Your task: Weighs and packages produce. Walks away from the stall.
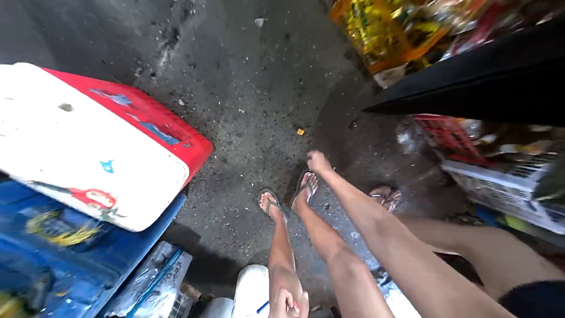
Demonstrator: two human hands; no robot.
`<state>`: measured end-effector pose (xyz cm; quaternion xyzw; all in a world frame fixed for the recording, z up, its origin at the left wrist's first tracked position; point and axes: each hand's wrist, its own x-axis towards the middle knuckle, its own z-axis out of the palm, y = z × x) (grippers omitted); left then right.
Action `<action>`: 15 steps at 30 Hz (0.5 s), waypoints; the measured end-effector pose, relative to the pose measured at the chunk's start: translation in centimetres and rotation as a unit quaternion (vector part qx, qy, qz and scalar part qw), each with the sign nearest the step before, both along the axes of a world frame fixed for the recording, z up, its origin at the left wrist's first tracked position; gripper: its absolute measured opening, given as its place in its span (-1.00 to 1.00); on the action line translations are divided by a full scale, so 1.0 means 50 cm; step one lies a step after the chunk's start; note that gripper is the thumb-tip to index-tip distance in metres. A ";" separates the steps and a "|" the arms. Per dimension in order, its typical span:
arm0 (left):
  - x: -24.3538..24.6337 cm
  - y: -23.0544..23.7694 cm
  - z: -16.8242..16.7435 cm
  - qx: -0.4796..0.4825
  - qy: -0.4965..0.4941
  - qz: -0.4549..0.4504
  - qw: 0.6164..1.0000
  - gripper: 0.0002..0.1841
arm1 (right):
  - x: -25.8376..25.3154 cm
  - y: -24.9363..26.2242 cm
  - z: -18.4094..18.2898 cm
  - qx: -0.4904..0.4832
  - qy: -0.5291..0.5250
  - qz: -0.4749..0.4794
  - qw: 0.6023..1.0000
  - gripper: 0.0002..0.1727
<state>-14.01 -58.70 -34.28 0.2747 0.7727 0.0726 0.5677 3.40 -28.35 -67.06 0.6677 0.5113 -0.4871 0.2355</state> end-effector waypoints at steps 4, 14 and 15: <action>0.011 0.027 -0.083 0.019 0.017 -0.194 0.981 -0.65 | -0.006 0.028 0.053 -0.042 -0.020 -0.047 0.998 -0.60; -0.043 0.052 -0.151 -0.049 0.027 -0.294 0.954 -0.57 | -0.069 0.113 -0.267 0.152 -0.053 0.014 0.987 -0.53; -0.042 0.052 -0.157 -0.056 0.038 -0.302 0.951 -0.57 | -0.077 0.108 -0.292 0.167 -0.063 0.045 0.983 -0.51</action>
